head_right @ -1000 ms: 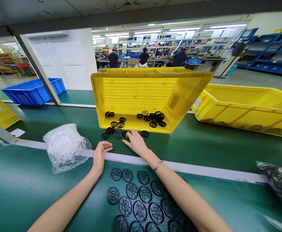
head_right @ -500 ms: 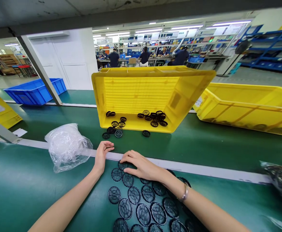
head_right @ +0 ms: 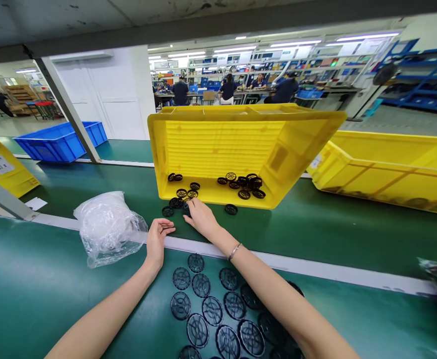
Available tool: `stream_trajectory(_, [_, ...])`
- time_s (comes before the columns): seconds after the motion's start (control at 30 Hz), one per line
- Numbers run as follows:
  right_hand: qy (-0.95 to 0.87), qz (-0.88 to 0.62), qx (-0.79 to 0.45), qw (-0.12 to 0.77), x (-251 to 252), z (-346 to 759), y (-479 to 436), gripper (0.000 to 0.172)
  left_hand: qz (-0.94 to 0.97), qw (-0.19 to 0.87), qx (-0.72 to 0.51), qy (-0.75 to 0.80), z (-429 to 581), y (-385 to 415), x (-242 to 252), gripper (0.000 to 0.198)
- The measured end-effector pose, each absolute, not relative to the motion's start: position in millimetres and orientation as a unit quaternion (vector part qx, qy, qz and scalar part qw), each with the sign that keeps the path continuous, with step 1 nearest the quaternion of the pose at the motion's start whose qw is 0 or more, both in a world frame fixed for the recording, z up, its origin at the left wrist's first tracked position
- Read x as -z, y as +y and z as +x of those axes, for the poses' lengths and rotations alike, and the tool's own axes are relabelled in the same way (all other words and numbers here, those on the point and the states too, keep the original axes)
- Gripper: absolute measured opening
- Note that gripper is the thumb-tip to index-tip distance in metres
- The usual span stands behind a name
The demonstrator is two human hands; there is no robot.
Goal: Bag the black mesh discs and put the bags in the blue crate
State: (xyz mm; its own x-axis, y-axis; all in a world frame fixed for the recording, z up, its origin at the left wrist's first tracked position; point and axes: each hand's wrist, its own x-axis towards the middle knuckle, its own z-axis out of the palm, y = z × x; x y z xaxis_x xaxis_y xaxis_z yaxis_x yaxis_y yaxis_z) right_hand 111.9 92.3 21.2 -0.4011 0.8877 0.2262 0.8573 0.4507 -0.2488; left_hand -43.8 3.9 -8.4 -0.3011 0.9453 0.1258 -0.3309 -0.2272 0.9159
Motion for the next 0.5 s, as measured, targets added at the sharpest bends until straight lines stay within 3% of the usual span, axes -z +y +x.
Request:
stream_trajectory(0.3, [-0.924,-0.290,-0.246,0.037,-45.2,113.2,8.5,0.062,0.305,0.366,-0.745,0.467,-65.7,22.4,9.9,0.030])
stream_trajectory(0.5, [-0.891,-0.416,-0.130,0.127,-42.0,77.4,59.7,0.052,0.305,0.356,-0.746,0.473,-65.4,22.0,8.9,0.036])
